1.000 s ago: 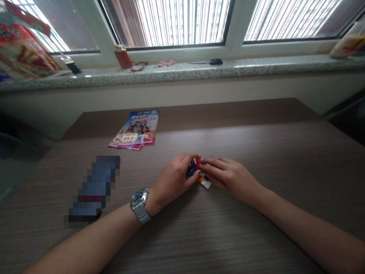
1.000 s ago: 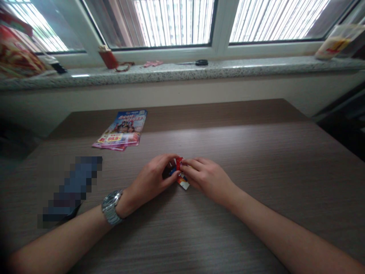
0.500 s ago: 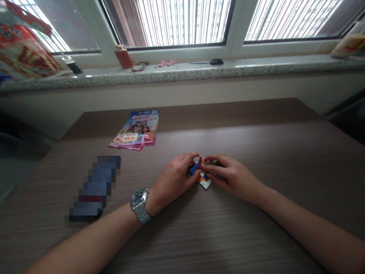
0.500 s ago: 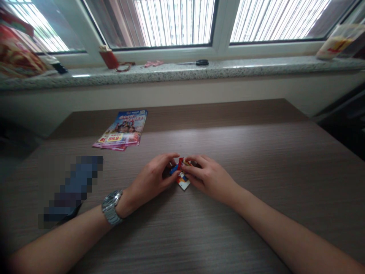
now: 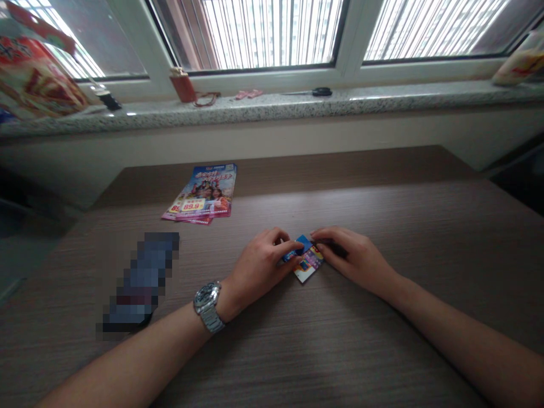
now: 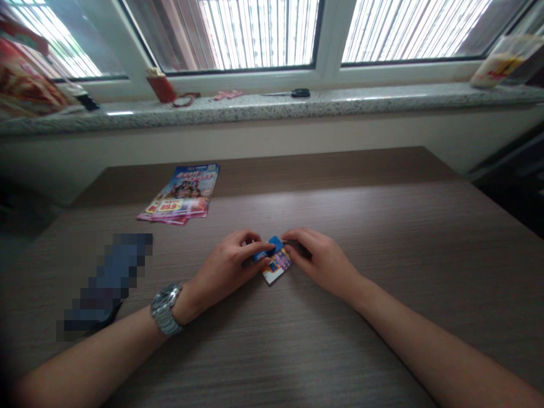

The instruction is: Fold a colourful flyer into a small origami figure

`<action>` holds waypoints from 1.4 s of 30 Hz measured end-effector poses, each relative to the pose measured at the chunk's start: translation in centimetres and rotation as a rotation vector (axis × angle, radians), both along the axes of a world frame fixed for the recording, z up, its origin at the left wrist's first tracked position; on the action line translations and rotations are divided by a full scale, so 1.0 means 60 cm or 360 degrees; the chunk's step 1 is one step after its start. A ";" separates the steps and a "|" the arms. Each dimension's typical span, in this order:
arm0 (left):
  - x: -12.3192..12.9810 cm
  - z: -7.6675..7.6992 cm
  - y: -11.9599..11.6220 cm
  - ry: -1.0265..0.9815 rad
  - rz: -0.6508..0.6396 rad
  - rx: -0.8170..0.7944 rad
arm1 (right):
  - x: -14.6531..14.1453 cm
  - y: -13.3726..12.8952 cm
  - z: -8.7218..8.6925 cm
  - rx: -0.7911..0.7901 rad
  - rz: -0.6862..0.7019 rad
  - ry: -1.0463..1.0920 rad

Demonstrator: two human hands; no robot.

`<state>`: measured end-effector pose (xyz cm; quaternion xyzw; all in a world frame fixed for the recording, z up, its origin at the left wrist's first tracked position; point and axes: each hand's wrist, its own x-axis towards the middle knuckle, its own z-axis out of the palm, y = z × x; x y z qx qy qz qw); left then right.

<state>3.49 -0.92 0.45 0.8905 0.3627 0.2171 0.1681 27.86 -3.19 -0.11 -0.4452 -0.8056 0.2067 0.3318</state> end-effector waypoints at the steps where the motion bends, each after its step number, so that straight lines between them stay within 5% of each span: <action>1: 0.000 -0.001 0.000 -0.0007 -0.0002 0.0009 | 0.000 0.000 0.000 0.0011 0.0005 -0.0004; 12: -0.001 -0.004 0.002 -0.0013 -0.0019 0.0038 | -0.002 0.004 -0.013 0.0180 0.0071 -0.0087; 42: 0.002 0.010 -0.005 -0.0516 0.0048 0.0075 | -0.001 0.001 0.002 -0.0165 -0.0062 0.0178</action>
